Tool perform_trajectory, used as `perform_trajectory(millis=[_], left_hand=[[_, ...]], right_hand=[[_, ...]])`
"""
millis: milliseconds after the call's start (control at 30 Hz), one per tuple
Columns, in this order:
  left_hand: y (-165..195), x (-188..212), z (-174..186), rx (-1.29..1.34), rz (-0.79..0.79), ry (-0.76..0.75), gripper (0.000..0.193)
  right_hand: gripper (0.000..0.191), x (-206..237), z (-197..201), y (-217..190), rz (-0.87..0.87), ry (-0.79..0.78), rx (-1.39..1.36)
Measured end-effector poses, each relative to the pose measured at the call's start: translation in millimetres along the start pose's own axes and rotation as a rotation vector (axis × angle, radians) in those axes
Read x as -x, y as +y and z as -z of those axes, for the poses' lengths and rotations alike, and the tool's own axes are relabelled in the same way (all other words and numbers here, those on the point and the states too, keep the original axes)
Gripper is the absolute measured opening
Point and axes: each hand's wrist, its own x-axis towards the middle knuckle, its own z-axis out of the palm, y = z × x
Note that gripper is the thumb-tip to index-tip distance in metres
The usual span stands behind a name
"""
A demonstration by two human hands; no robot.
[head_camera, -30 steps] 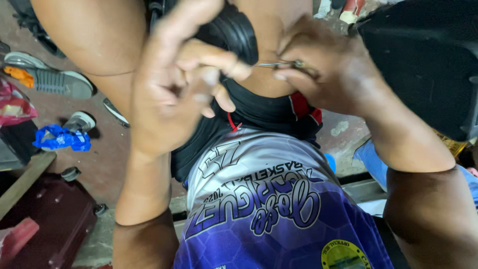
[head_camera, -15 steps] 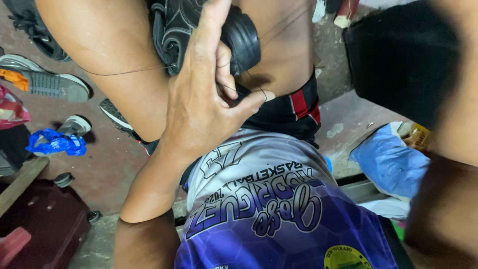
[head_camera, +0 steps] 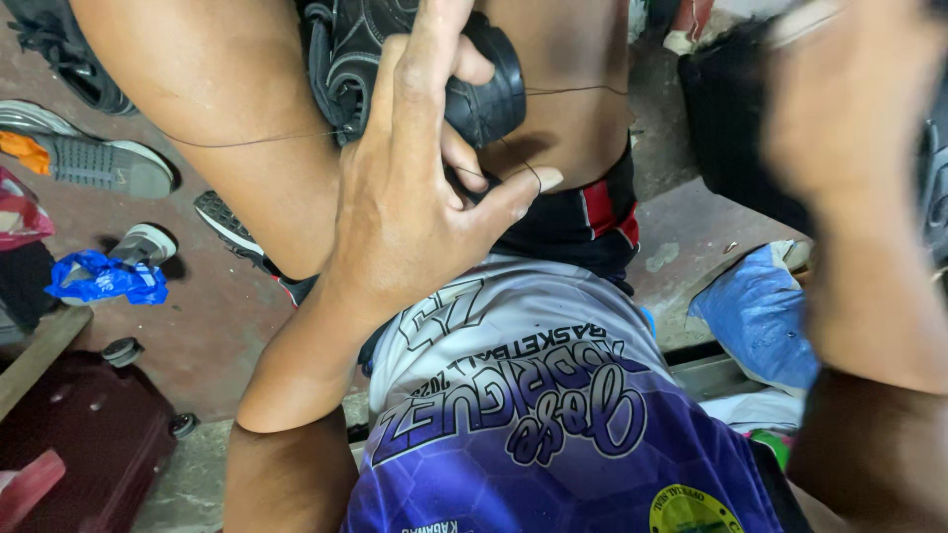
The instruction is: The person sits on the floor and sews a black shoe using a needle and thread. They repeatedly push the needle through the shoe's upper and pull the thread to stitch the material.
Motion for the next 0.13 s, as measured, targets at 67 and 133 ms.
perform_trajectory(millis=[67, 133], left_hand=[[3.0, -0.9, -0.5, -0.004, 0.0, 0.0, 0.099], [6.8, -0.8, 1.2, -0.014, -0.006, 0.001, 0.098]], right_hand=[[0.036, -0.9, -20.2, -41.9, 0.115, -0.08, -0.19], [0.038, -10.1, -27.1, -78.5, 0.21, -0.139, -0.262]])
